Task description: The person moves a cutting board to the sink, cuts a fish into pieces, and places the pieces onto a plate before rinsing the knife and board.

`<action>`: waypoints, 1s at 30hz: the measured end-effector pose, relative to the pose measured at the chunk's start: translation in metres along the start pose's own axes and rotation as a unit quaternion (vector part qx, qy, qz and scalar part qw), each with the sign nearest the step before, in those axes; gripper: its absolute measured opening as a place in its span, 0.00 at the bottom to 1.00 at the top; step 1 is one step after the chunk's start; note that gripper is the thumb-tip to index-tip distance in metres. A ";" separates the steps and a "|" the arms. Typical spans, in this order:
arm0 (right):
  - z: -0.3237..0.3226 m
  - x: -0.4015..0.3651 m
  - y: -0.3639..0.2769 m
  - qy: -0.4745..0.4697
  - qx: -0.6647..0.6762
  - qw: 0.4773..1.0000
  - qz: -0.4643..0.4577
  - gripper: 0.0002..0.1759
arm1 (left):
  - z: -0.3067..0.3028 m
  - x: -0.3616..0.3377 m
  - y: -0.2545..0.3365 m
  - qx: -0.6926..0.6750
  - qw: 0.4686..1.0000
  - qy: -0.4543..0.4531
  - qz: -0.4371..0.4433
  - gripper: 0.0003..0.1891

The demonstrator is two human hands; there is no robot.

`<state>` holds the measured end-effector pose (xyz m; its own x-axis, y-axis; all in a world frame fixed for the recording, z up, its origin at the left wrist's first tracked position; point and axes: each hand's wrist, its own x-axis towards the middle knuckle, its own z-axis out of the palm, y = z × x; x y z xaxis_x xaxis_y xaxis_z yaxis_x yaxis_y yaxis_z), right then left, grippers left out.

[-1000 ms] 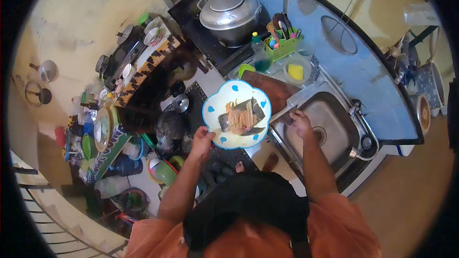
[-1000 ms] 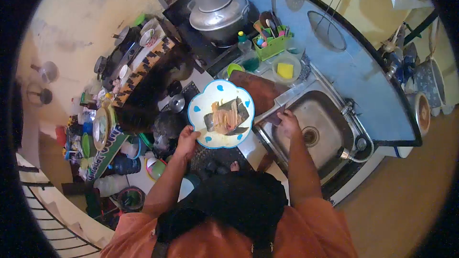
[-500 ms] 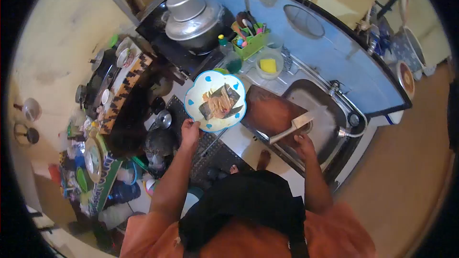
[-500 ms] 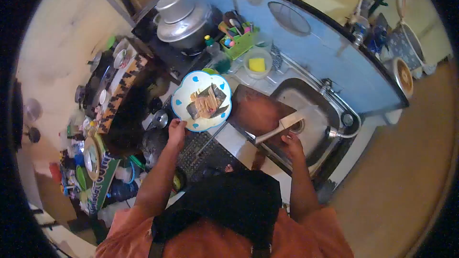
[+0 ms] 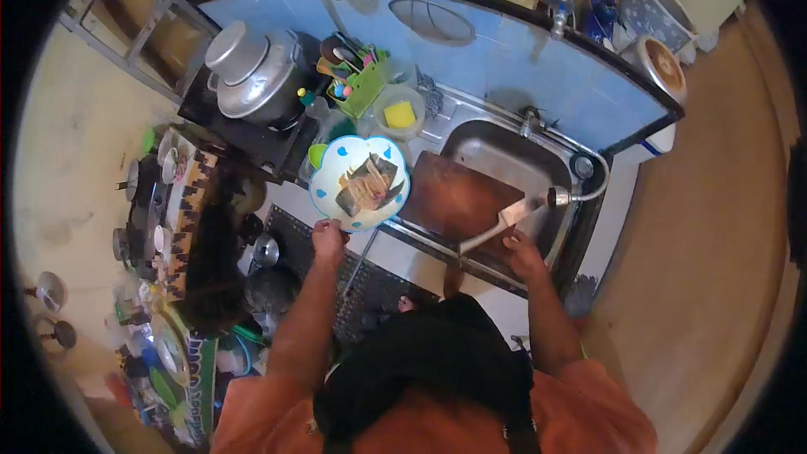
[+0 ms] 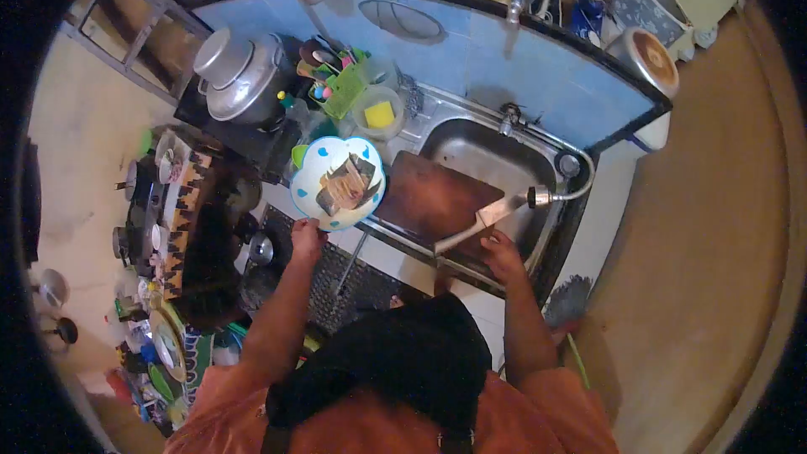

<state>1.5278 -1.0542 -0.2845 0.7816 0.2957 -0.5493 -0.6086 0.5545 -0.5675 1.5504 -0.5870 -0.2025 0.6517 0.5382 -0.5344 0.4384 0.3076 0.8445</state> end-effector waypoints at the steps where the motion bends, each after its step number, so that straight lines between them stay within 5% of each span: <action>1: -0.002 0.002 -0.003 -0.006 0.000 1.000 0.000 0.28 | 0.005 -0.004 0.000 -0.014 1.000 0.018 0.002 0.15; 9: -0.071 0.004 0.011 0.102 0.019 0.995 0.005 0.26 | 0.002 0.014 -0.014 0.020 0.999 0.026 0.028 0.16; 13: -0.037 -0.009 -0.003 0.083 0.078 0.993 0.004 0.26 | -0.003 0.014 -0.022 0.020 0.999 0.026 0.037 0.14; 15: -0.039 -0.009 -0.003 0.177 0.054 0.982 0.028 0.34 | 0.001 0.014 -0.022 0.028 0.999 0.007 0.037 0.13; 19: -0.044 -0.002 -0.002 0.134 0.047 0.990 -0.009 0.33 | 0.009 0.013 -0.024 -0.025 0.999 0.020 0.012 0.11; 24: -0.040 0.015 -0.013 0.142 0.003 0.990 0.019 0.24 | 0.018 0.010 -0.017 -0.025 1.000 0.017 -0.002 0.12; 27: -0.068 0.044 0.000 0.186 -0.097 0.977 0.026 0.30 | 0.009 0.012 -0.014 0.024 0.999 0.022 -0.021 0.16; 30: -0.061 0.054 -0.005 0.229 -0.177 0.957 0.024 0.29 | -0.009 0.046 -0.023 0.164 0.977 0.113 0.076 0.21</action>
<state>1.5649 -1.0885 -0.3492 0.6588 -0.1033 -0.7452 -0.7141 0.2259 -0.6626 1.5647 -0.5624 -0.2456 0.5885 0.7284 -0.3509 0.5457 -0.0376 0.8371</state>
